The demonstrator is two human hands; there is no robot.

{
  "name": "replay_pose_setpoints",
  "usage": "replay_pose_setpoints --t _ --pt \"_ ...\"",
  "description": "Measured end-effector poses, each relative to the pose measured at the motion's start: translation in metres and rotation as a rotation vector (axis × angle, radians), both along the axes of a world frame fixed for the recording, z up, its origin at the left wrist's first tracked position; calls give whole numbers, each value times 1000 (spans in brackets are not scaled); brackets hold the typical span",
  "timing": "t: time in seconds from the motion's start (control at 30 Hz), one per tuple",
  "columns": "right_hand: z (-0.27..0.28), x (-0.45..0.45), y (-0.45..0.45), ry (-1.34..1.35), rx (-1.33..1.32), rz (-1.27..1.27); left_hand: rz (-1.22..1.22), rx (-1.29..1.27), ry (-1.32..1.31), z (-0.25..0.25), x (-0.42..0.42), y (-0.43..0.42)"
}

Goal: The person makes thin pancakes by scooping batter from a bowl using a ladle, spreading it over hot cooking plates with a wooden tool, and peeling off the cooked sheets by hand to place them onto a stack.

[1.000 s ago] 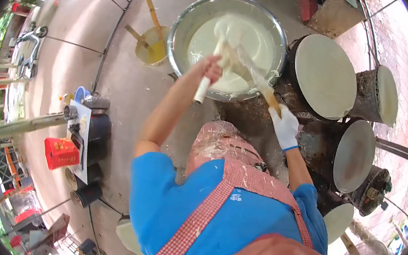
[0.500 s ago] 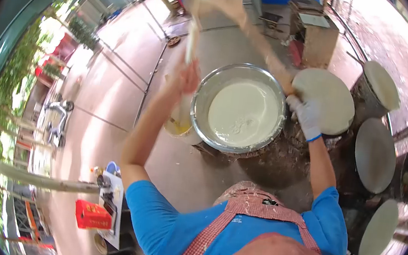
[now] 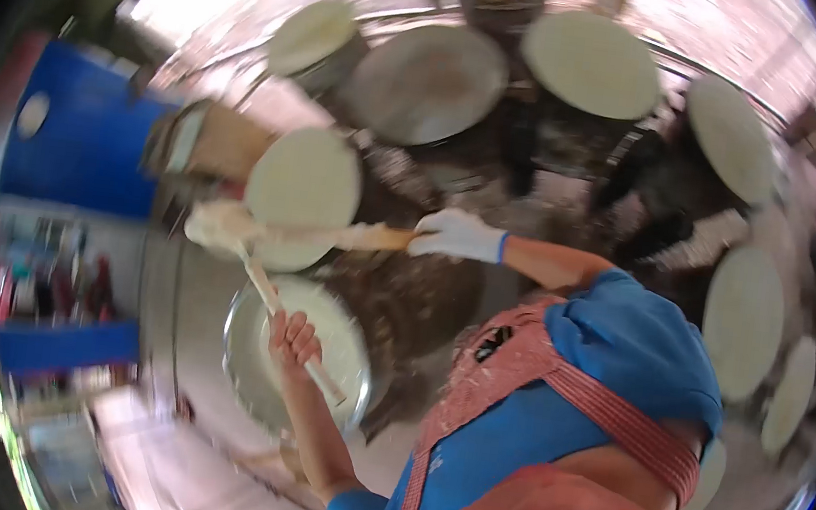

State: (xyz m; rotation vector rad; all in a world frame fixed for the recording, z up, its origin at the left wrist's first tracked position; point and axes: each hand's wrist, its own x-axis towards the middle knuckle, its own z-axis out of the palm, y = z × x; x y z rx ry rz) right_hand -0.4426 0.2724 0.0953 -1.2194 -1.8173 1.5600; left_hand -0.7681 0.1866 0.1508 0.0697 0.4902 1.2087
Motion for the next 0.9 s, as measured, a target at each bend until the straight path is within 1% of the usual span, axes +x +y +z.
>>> replay_pose_setpoints --t 0.03,0.1,0.13,0.17,0.2,0.23,0.27,0.3,0.33,0.37,0.4,0.43,0.47,0.5,0.53,0.57,0.6,0.63,0.67,0.7,0.73,0.8,0.83,0.87,0.9 --pt "-10 21 -4 -52 -91 -13 -16 -105 -85 -5 28 15" --pt "-64 78 -20 -260 143 -99 -123 -215 -398 -53 64 51" --pt "-83 109 -32 -354 270 -133 -179 -288 -542 -76 81 67" --pt "-87 139 -43 -445 217 -177 -169 -361 -681 -102 100 86" --pt "-89 170 -52 -535 169 -217 -193 -490 -693 -91 135 100" --pt "-92 201 -63 -609 182 -282 -229 -462 -728 -103 158 111" --pt "-74 229 -75 -535 155 -373 -284 -434 -759 -101 186 120" --pt "-77 254 -78 -587 245 -453 -344 -363 -783 -103 205 132" --pt "-79 274 -75 -637 336 -524 -401 -230 -672 -113 215 153" --pt "-76 289 -69 -714 308 -609 -471 -144 -676 -106 229 170" --pt "-70 306 -59 -787 289 -691 -494 -173 -616 -96 245 186" --pt "-62 310 -40 -798 197 -763 -483 -130 -419 -85 251 206" --pt "-56 311 -20 -805 106 -840 -587 -196 -399 -77 253 233" --pt "-54 313 -1 -625 165 -886 -543 -209 -227 -86 251 263" --pt "-60 310 20 -504 270 -918 -445 -57 240 -80 258 287" --pt "-56 299 41 -449 403 -893 -444 101 474 -83 262 311" --pt "-52 284 61 -392 527 -872 -394 122 597 -80 269 328" --pt "-49 264 82 -405 648 -796 -349 134 720 -80 276 342" --pt "-61 250 104 -524 654 -677 -319 125 780 -94 282 358" --pt "-64 226 125 -601 599 -624 -294 116 837 -114 284 378" --pt "-67 208 143 -687 537 -571 -291 134 835 -136 286 396" --pt "-96 200 168 -861 444 -529 -142 192 1108 -182 282 418" --pt "-97 207 170 -754 419 -561 -155 204 1677 -186 271 423" --pt "-96 218 173 -648 410 -578 -149 207 1673 -190 259 426" --pt "-92 232 175 -448 337 -631 -40 388 2010 -193 248 423"
